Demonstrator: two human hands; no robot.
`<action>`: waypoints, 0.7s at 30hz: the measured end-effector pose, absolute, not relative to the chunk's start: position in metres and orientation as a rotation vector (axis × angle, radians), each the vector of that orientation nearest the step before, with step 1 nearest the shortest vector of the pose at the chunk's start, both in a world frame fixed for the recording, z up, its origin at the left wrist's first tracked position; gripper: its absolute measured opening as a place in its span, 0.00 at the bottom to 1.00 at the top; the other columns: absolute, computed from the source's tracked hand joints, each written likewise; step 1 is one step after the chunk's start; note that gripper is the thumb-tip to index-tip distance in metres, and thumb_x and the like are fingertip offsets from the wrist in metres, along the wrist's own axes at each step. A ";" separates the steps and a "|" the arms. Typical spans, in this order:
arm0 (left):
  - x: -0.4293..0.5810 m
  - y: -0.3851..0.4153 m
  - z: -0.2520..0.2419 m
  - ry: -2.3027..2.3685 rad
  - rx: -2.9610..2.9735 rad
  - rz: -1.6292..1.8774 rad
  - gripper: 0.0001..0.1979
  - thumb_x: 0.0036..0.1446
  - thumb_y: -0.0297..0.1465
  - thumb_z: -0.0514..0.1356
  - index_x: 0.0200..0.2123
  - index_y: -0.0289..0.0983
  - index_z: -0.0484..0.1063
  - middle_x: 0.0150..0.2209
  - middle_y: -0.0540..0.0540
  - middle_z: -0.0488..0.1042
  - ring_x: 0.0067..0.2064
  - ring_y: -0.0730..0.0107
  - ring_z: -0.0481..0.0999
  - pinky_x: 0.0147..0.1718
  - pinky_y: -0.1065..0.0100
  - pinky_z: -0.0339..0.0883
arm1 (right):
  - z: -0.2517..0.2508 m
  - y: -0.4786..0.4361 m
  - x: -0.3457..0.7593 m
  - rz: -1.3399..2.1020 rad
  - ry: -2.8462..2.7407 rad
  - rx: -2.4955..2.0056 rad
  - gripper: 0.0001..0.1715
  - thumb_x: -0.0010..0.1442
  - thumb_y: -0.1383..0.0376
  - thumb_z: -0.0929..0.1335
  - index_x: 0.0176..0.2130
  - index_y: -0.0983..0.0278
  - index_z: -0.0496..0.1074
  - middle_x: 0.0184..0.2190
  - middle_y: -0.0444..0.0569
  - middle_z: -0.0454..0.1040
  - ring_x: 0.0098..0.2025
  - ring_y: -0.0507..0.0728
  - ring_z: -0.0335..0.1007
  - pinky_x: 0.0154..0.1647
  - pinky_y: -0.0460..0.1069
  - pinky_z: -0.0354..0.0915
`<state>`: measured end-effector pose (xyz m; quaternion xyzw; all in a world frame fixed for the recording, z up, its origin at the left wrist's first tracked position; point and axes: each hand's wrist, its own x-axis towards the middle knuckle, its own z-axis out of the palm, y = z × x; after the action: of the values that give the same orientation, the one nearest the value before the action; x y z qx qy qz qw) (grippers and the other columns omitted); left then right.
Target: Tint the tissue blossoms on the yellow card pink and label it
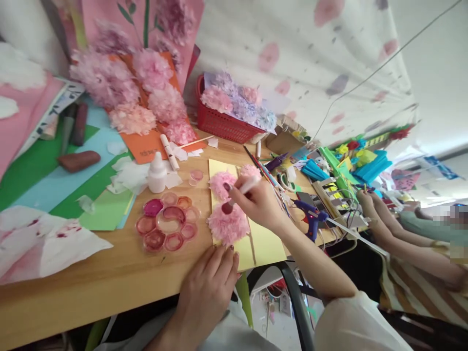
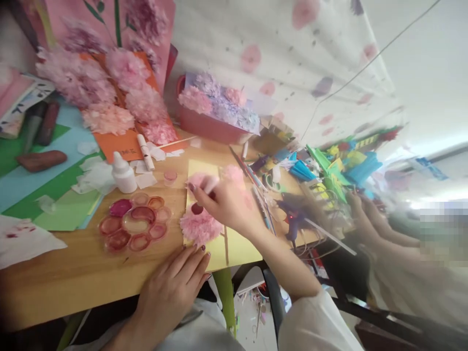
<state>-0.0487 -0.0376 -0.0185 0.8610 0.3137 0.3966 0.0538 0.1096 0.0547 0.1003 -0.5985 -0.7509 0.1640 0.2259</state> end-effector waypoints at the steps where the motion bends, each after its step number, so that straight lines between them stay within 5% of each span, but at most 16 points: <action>1: -0.047 -0.038 -0.018 0.947 2.612 1.209 0.16 0.71 0.30 0.50 0.45 0.34 0.78 0.45 0.48 0.82 0.49 0.64 0.77 0.53 0.62 0.65 | 0.096 0.067 0.104 0.444 -2.166 -1.641 0.28 0.69 0.59 0.63 0.19 0.64 0.65 0.20 0.44 0.71 0.21 0.47 0.59 0.25 0.46 0.54; 7: -0.045 -0.037 -0.014 1.008 2.585 1.200 0.16 0.68 0.26 0.51 0.43 0.33 0.79 0.43 0.48 0.82 0.48 0.64 0.77 0.52 0.62 0.66 | 0.075 0.088 0.087 0.532 -2.559 -1.828 0.22 0.66 0.63 0.64 0.21 0.63 0.60 0.15 0.38 0.57 0.19 0.47 0.48 0.25 0.47 0.48; 21: -0.045 -0.037 -0.017 1.029 2.546 1.245 0.17 0.65 0.23 0.51 0.41 0.35 0.81 0.42 0.48 0.82 0.47 0.66 0.76 0.52 0.65 0.66 | 0.083 0.090 0.093 0.349 -2.673 -1.854 0.22 0.68 0.57 0.58 0.24 0.62 0.59 0.16 0.40 0.58 0.19 0.48 0.51 0.25 0.47 0.48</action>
<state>-0.0448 -0.0369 -0.0170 0.8428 0.3406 0.4119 0.0632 0.0926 0.0903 0.0832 -0.5654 -0.8153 0.1064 -0.0652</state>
